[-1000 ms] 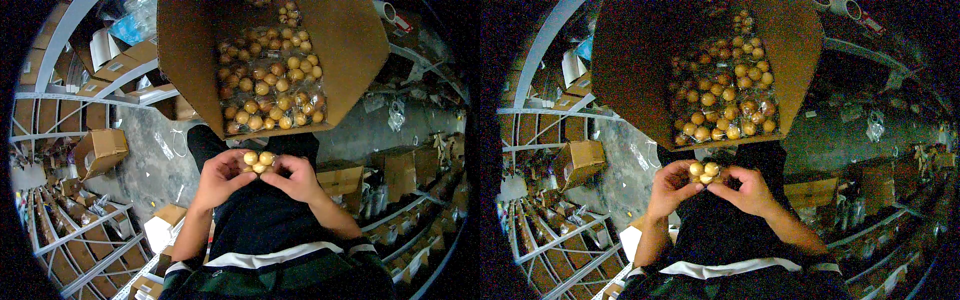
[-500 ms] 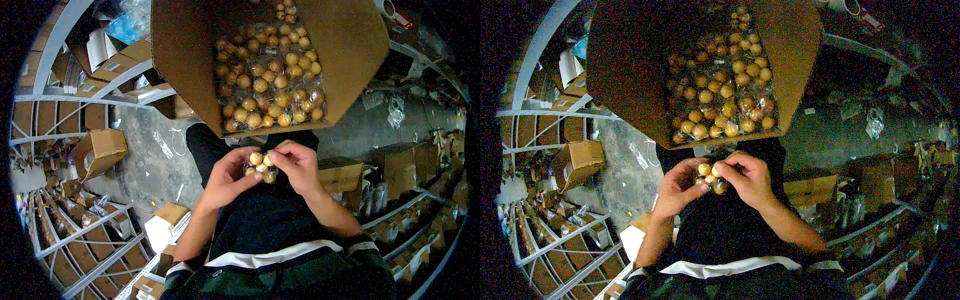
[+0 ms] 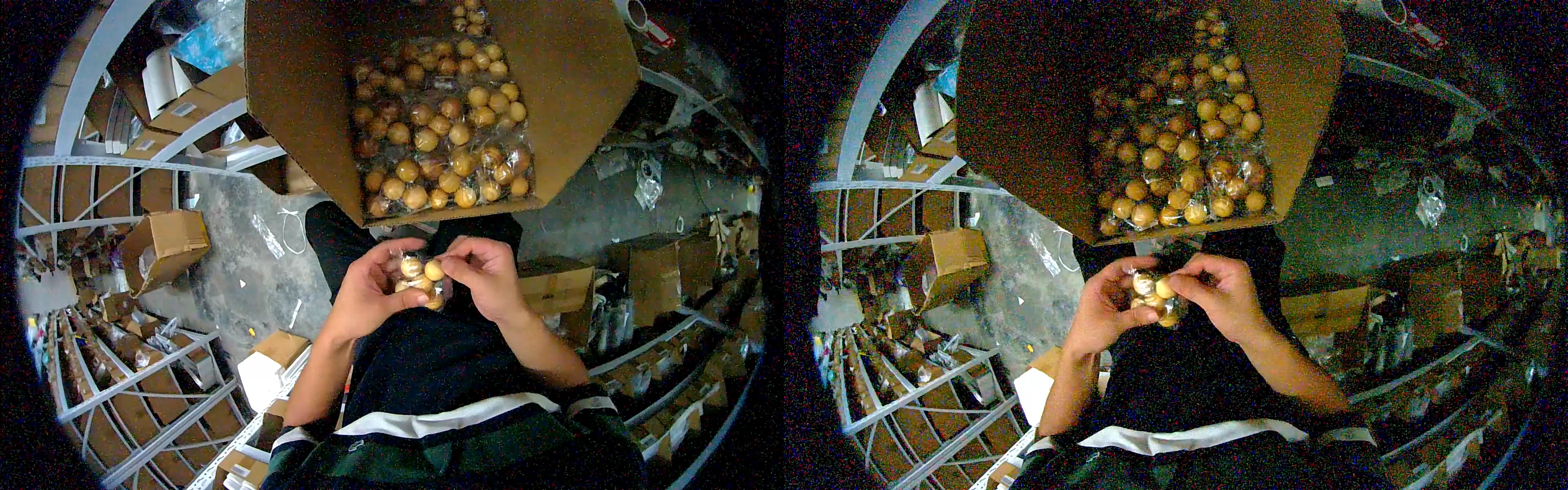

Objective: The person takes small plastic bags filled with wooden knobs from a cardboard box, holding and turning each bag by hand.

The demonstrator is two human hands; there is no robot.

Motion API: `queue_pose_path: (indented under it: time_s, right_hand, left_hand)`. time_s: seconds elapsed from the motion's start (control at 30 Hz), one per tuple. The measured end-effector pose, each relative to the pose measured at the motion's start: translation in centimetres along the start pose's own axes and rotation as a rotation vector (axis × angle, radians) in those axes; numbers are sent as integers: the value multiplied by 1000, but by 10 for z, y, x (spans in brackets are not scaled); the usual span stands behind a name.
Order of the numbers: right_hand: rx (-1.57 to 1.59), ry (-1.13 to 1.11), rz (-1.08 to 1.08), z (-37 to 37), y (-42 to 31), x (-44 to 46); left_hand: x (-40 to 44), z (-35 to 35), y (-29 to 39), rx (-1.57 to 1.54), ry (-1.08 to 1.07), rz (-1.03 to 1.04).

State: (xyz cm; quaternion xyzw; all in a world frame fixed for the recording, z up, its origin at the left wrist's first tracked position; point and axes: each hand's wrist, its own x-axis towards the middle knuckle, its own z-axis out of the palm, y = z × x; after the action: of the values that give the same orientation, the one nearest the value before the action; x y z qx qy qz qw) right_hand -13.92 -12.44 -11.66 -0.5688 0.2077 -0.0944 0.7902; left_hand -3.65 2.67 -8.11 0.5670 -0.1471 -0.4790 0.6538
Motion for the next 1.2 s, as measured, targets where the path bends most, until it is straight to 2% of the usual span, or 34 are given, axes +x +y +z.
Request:
queue_pose_path:
  time_s: [0.07,0.13,0.2,0.27,0.3,0.37,0.53,0.63,0.73,0.77,0.87,0.9,0.97,1.13,1.2]
  right_hand:
    - [42,-52,38,-3,1,-1]
    - [59,-7,23,-2,-1,0]
    - [78,36,6,4,-8,0]
    - [276,167,60,13,-15,-2]
    - [275,163,58,9,-12,-4]
    - [23,71,88,-6,-2,-8]
    - [-26,120,13,-10,-15,-11]
    - [-117,75,-109,-16,-19,-10]
    - [129,72,115,-12,-41,-12]
    - [126,67,105,-14,-41,-12]
    - [166,-82,-19,-19,-41,-14]
    - [164,-86,-20,-20,-41,-12]
    - [-250,-141,-216,-23,-40,-10]
    - [-290,-222,-261,-34,-43,-7]
    - [-186,-323,-104,-37,-45,-5]
  left_hand:
    - [1,-1,0,-35,31,-34]
    - [1,-2,-4,-72,62,-69]
    - [0,-4,-9,85,151,46]
    - [0,-2,-3,101,175,71]
    - [0,1,1,116,194,92]
    - [0,6,3,100,207,96]
    - [3,10,9,73,193,110]
    - [2,10,14,9,171,89]
    - [3,15,22,192,155,108]
    - [4,20,27,194,156,119]
    - [4,24,33,498,109,209]
    - [5,26,35,497,112,212]
    - [8,32,40,693,61,288]
    - [6,39,49,697,12,211]
    - [6,40,52,681,-13,105]
